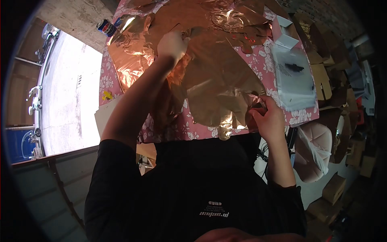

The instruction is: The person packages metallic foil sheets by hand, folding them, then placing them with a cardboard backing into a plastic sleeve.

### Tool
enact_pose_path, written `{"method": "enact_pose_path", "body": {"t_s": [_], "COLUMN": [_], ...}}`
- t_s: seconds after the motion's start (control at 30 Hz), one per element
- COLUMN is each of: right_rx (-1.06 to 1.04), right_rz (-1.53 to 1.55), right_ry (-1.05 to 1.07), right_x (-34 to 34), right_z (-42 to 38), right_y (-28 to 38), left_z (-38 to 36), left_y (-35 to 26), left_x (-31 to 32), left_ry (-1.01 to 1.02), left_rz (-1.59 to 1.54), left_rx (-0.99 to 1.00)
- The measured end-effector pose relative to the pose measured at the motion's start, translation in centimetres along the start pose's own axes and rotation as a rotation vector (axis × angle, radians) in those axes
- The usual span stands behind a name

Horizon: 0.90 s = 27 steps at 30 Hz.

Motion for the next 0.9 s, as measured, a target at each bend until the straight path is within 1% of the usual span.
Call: {"method": "enact_pose_path", "body": {"t_s": [0.03, 0.1, 0.13, 0.2, 0.3, 0.4, 0.47, 0.53, 0.6, 0.73, 0.8, 0.9], "right_rx": [0.000, 0.086, 0.084, 0.017, 0.020, -0.008, 0.018, 0.048, 0.053, 0.067, 0.039, 0.017], "right_rz": [0.000, 0.055, 0.055, -0.006, 0.073, 0.032, 0.080, 0.125, 0.033, 0.047, -0.065, -0.069], "right_ry": [0.001, 0.049, 0.048, -0.005, -0.006, -0.029, -0.015, 0.006, 0.021, 0.006, -0.028, -0.056], "right_x": [0.0, 0.2, 0.2, -0.1, 0.5, 0.5, 0.3, 0.1, -0.1, 0.3, 0.0, -0.1], "right_z": [0.0, 0.1, 0.2, 0.1, 0.3, 0.5, 0.5, 0.4, 0.5, 0.9, 0.9, 0.8], "right_y": [0.0, -0.3, -0.2, 0.1, -0.7, -1.2, -0.9, -0.5, -0.3, -0.6, 0.0, 0.0], "left_z": [0.0, 0.2, 0.2, 0.3, 0.7, 0.4, 0.8, 0.9, 1.0, 1.4, 1.5, 1.8], "left_y": [-0.1, -0.3, -0.6, -1.1, -1.3, -1.6, -1.6, -1.7, -1.8, -1.2, -0.8, -0.6], "left_x": [0.1, 0.1, -0.1, -0.3, -0.5, -0.6, -0.7, -0.7, -0.7, 0.2, 0.7, 1.0], "left_ry": [0.001, -0.006, -0.014, -0.020, -0.008, 0.004, -0.012, -0.038, -0.031, -0.006, -0.019, -0.038], "left_rz": [-0.001, 0.023, 0.047, 0.033, 0.025, 0.008, -0.011, 0.052, 0.029, 0.048, 0.041, 0.042], "left_rx": [-0.014, -0.009, -0.003, -0.019, -0.024, -0.021, -0.023, 0.001, -0.015, -0.044, -0.028, -0.005]}}
Point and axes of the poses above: each hand's wrist, its own z-axis towards the middle knuckle, its own x-axis out of the palm, y = z × x, the point moved 5 cm from there along z, towards the middle knuckle, and after that the axes turned 5 degrees about -z, right-handed, at the moved point
